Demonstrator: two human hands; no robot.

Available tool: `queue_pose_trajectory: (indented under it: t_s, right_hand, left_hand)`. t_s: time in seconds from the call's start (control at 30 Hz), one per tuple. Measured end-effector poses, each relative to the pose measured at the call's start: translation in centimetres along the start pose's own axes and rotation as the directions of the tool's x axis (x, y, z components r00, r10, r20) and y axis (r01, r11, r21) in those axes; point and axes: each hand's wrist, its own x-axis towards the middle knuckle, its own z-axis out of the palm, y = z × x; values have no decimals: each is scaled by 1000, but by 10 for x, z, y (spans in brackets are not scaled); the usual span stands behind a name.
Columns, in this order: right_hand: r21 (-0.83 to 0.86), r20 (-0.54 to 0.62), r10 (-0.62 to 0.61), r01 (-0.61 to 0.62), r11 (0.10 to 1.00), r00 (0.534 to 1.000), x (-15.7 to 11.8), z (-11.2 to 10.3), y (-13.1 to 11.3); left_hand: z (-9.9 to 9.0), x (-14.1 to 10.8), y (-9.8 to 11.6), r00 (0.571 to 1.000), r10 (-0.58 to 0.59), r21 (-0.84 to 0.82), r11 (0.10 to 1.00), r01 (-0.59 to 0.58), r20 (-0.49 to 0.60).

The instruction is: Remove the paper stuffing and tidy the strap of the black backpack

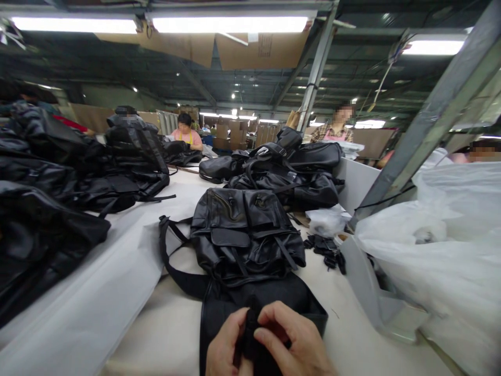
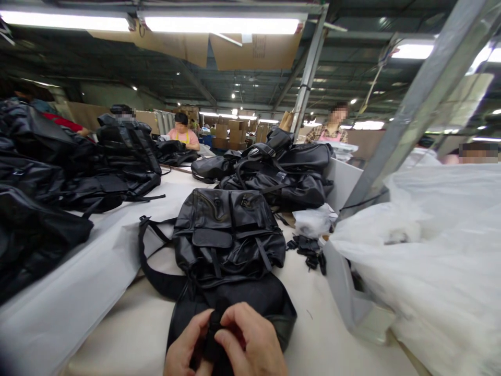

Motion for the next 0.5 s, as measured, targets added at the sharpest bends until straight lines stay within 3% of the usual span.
queue_pose_trajectory:
  t_s: [0.13, 0.2, 0.27, 0.4, 0.5]
  right_hand:
    - [-145, -2, -63, 62, 988, 998, 5, -8, -9]
    - [-235, 2, -156, 152, 960, 988, 3, -7, -9]
    - [-383, 1, -309, 286, 878, 951, -2, -1, -5]
    - [-641, -22, -508, 378, 668, 861, -12, 14, 8]
    - [-496, 28, -457, 410, 766, 889, -9, 9, 6]
  left_hand:
    - [-11, 5, -4, 987, 143, 138, 979, -152, 76]
    - [-16, 3, -12, 962, 252, 242, 931, -272, 109]
    - [-17, -1, -21, 939, 328, 318, 884, -344, 103]
    - [-15, -9, -31, 969, 247, 344, 912, -223, -25]
    - [-18, -4, -26, 983, 175, 265, 946, -184, 56]
